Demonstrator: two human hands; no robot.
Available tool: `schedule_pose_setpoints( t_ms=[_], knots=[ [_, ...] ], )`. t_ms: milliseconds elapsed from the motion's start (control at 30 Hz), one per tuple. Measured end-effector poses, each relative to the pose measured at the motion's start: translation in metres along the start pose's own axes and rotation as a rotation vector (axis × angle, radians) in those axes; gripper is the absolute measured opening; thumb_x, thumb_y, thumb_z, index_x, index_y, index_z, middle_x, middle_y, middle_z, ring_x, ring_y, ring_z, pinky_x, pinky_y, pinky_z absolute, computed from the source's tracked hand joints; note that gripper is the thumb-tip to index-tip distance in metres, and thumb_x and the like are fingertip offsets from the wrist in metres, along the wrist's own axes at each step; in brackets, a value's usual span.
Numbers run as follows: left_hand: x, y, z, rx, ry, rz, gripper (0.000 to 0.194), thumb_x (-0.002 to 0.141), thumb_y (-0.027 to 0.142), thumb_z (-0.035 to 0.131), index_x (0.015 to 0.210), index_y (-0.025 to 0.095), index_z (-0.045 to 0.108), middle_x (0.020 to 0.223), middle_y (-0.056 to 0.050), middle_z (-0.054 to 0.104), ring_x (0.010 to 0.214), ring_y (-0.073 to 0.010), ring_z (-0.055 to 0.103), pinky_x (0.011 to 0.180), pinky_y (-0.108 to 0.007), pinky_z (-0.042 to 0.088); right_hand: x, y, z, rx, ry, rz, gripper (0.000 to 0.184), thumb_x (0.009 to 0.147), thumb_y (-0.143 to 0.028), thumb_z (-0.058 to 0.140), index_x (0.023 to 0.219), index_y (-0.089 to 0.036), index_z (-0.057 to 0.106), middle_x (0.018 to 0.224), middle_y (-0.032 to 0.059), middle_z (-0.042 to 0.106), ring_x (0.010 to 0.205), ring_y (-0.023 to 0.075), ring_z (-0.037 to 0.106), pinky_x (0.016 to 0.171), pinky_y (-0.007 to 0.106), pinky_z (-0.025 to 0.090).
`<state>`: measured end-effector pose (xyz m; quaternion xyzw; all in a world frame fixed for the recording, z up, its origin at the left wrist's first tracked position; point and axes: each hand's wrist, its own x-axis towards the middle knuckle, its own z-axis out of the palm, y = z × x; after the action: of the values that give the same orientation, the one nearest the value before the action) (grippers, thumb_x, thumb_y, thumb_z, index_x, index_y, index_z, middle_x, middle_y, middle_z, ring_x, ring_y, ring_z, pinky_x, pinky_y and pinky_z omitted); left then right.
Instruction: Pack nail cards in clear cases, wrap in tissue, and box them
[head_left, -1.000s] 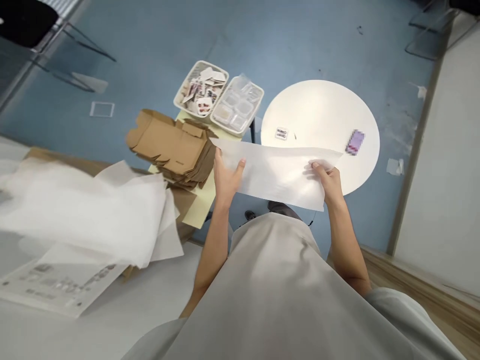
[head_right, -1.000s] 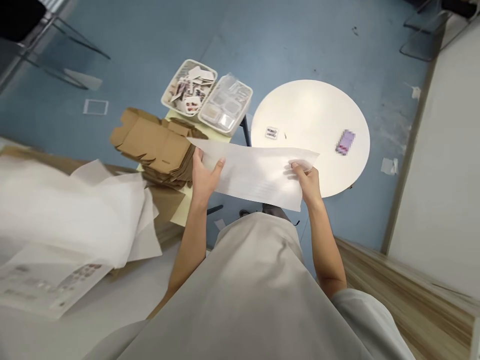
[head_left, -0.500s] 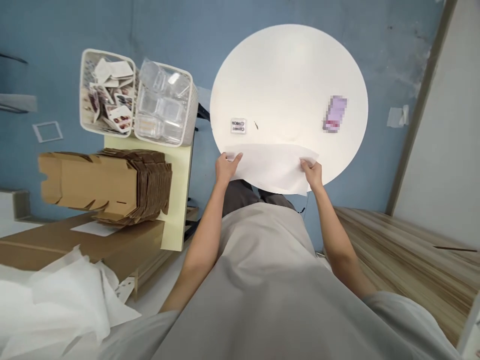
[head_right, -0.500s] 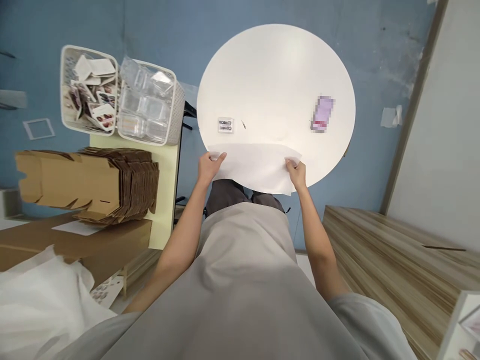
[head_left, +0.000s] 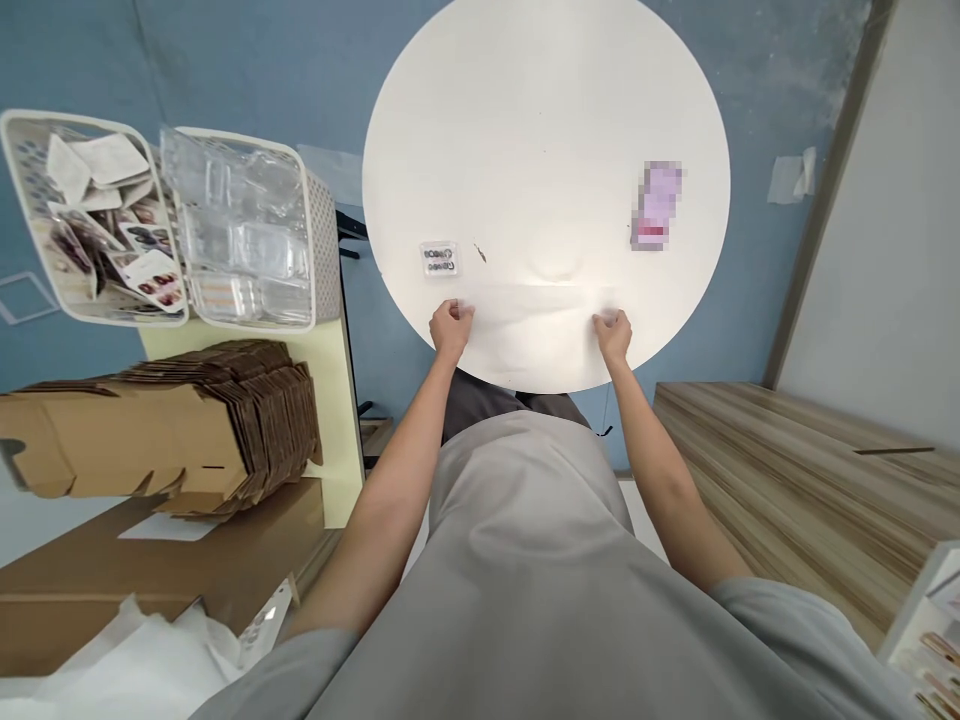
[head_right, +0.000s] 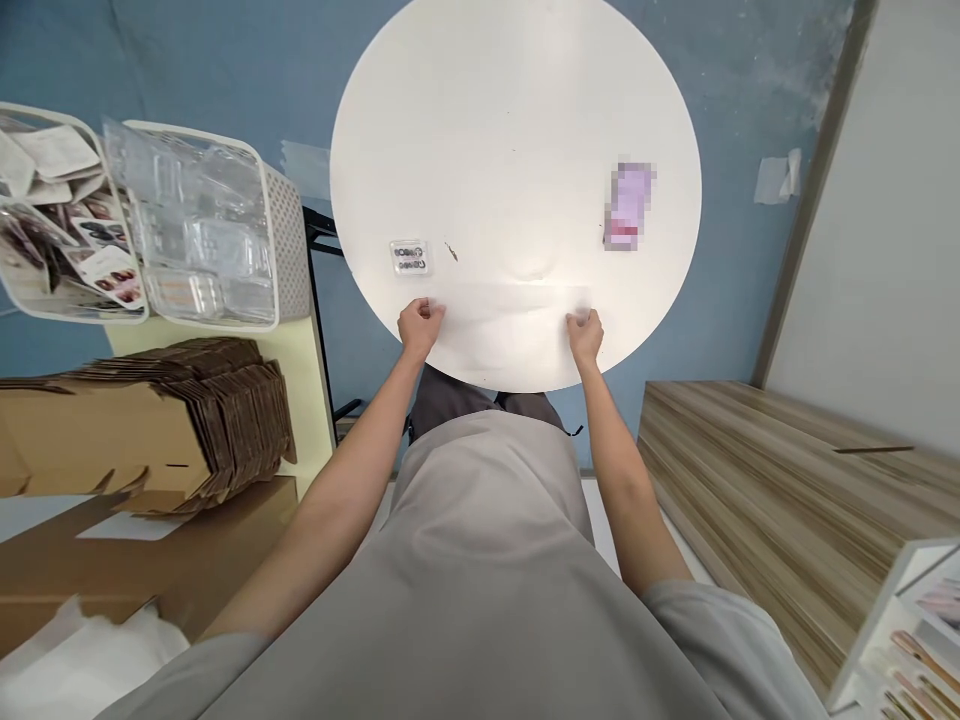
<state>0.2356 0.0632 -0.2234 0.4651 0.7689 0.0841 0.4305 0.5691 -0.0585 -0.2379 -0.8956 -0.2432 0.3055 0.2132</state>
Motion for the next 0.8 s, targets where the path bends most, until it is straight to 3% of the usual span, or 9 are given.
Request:
schedule_pose_setpoints(
  t_ms=[67, 133, 233, 267, 333, 433, 500, 600, 800],
  knots=[
    [0.001, -0.004, 0.002, 0.013, -0.018, 0.009, 0.033, 0.095, 0.025, 0.077, 0.127, 0.018, 0.079, 0.122, -0.012, 0.085, 0.114, -0.0285, 0.079, 0.108, -0.040, 0.057, -0.001, -0.001, -0.001, -0.018, 0.029, -0.011, 0.028, 0.099, -0.043, 0.074, 0.109, -0.018, 0.065, 0.105, 0.0116, 0.073, 0.104, 0.0297, 0.070, 0.105, 0.054, 0.061],
    [0.001, -0.008, 0.004, 0.023, -0.035, 0.030, 0.036, 0.094, 0.020, 0.075, 0.130, 0.018, 0.078, 0.121, -0.012, 0.085, 0.112, -0.0284, 0.079, 0.107, -0.040, 0.058, -0.007, -0.004, -0.003, -0.053, 0.114, -0.064, 0.046, 0.105, -0.050, 0.068, 0.133, -0.015, 0.065, 0.128, 0.0210, 0.074, 0.126, 0.0354, 0.070, 0.114, 0.059, 0.059],
    [0.001, -0.010, 0.006, 0.023, -0.037, 0.064, 0.034, 0.095, 0.020, 0.073, 0.129, 0.017, 0.078, 0.117, -0.012, 0.084, 0.107, -0.0274, 0.079, 0.105, -0.039, 0.059, -0.027, -0.019, 0.003, -0.187, 0.223, -0.241, 0.066, 0.114, -0.056, 0.051, 0.164, -0.013, 0.050, 0.167, 0.0305, 0.052, 0.160, 0.0405, 0.052, 0.129, 0.068, 0.047],
    [0.001, -0.010, 0.006, 0.016, -0.036, 0.074, 0.033, 0.096, 0.021, 0.074, 0.128, 0.017, 0.078, 0.116, -0.011, 0.084, 0.105, -0.0269, 0.079, 0.105, -0.039, 0.059, -0.036, -0.027, 0.009, -0.237, 0.199, -0.314, 0.070, 0.116, -0.057, 0.047, 0.169, -0.012, 0.045, 0.175, 0.0312, 0.044, 0.167, 0.0415, 0.044, 0.132, 0.071, 0.042],
    [0.003, -0.007, 0.009, -0.001, -0.040, 0.085, 0.031, 0.096, 0.022, 0.075, 0.127, 0.018, 0.078, 0.115, -0.011, 0.084, 0.103, -0.0263, 0.079, 0.104, -0.039, 0.059, -0.057, -0.045, 0.028, -0.323, 0.023, -0.465, 0.076, 0.117, -0.059, 0.044, 0.176, -0.013, 0.037, 0.184, 0.0299, 0.033, 0.175, 0.0423, 0.031, 0.136, 0.074, 0.036],
    [0.004, -0.002, 0.012, -0.020, -0.072, 0.090, 0.029, 0.096, 0.023, 0.076, 0.125, 0.018, 0.079, 0.114, -0.011, 0.084, 0.103, -0.0263, 0.079, 0.103, -0.039, 0.060, -0.086, -0.070, 0.066, -0.457, -0.279, -0.649, 0.087, 0.115, -0.062, 0.048, 0.182, -0.011, 0.027, 0.192, 0.0258, 0.018, 0.181, 0.0428, 0.015, 0.141, 0.069, 0.029],
    [0.005, 0.000, 0.012, -0.023, -0.099, 0.102, 0.027, 0.096, 0.024, 0.077, 0.122, 0.018, 0.079, 0.113, -0.011, 0.084, 0.102, -0.0265, 0.079, 0.103, -0.039, 0.060, -0.097, -0.077, 0.087, -0.514, -0.393, -0.755, 0.091, 0.113, -0.064, 0.053, 0.184, -0.013, 0.027, 0.194, 0.0222, 0.011, 0.182, 0.0425, 0.008, 0.144, 0.067, 0.022],
    [0.008, 0.000, 0.008, -0.004, -0.111, 0.108, 0.023, 0.095, 0.024, 0.078, 0.118, 0.020, 0.079, 0.111, -0.010, 0.085, 0.103, -0.0269, 0.079, 0.103, -0.040, 0.060, -0.099, -0.072, 0.101, -0.569, -0.433, -0.807, 0.093, 0.112, -0.066, 0.056, 0.184, -0.013, 0.029, 0.194, 0.0212, 0.009, 0.182, 0.0427, 0.008, 0.145, 0.067, 0.017],
    [0.019, -0.004, -0.015, 0.058, -0.110, 0.064, 0.023, 0.093, 0.030, 0.084, 0.112, 0.024, 0.074, 0.103, -0.007, 0.084, 0.106, -0.0279, 0.079, 0.108, -0.042, 0.057, -0.083, -0.052, 0.097, -0.650, -0.431, -0.788, 0.095, 0.113, -0.070, 0.051, 0.185, -0.013, 0.027, 0.193, 0.0203, 0.008, 0.182, 0.0404, 0.009, 0.147, 0.063, 0.012]
  ],
)
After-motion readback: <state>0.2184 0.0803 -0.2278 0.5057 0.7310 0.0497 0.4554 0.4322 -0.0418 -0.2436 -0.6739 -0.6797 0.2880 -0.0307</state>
